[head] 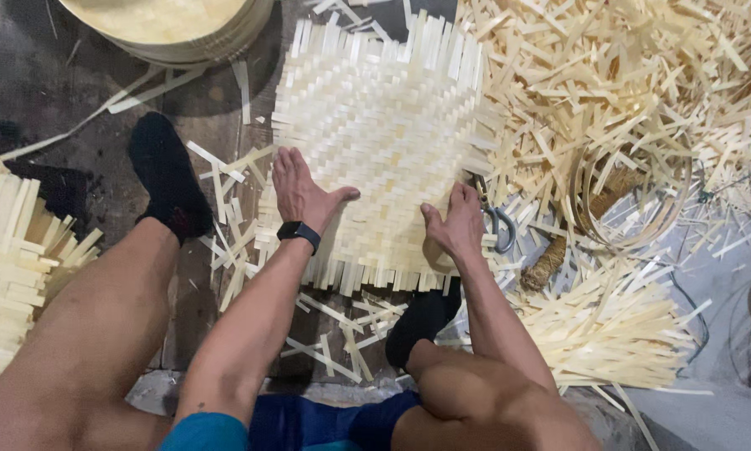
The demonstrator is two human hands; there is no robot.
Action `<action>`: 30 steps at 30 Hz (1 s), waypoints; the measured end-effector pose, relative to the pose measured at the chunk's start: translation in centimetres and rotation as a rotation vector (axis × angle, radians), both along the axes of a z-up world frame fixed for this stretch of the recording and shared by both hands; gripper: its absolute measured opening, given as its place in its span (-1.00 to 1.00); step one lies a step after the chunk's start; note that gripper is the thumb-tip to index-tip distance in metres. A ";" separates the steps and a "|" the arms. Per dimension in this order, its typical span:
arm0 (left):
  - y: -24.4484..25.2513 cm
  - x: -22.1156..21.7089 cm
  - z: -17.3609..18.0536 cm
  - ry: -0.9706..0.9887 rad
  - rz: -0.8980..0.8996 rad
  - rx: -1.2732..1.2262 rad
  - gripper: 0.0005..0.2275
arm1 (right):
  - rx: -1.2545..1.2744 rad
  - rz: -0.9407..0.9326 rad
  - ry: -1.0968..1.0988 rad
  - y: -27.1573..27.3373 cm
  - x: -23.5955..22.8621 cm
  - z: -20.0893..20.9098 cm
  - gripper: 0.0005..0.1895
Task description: The person weaves bamboo strips into a sheet, places a circular wooden frame over it, pushes the woven sheet through the frame, and trims the excess bamboo fringe with scissors on a wooden block.
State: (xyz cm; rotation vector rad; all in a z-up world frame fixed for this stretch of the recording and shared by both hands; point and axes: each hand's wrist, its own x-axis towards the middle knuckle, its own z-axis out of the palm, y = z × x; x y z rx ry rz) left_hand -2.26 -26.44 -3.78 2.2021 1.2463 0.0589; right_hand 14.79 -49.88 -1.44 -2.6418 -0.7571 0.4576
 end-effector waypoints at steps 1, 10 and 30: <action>0.1 0.0 0.1 0.008 -0.004 -0.013 0.29 | -0.014 0.000 0.013 0.1 0.1 0.1 -0.13; -2.7 1.2 5.8 0.265 -0.882 -0.007 0.13 | -0.046 0.059 -0.101 -0.2 -0.2 -0.6 -0.14; -2.7 0.4 4.2 0.193 -0.964 0.199 -0.11 | 0.148 -0.183 0.116 -2.5 2.0 -0.5 -0.26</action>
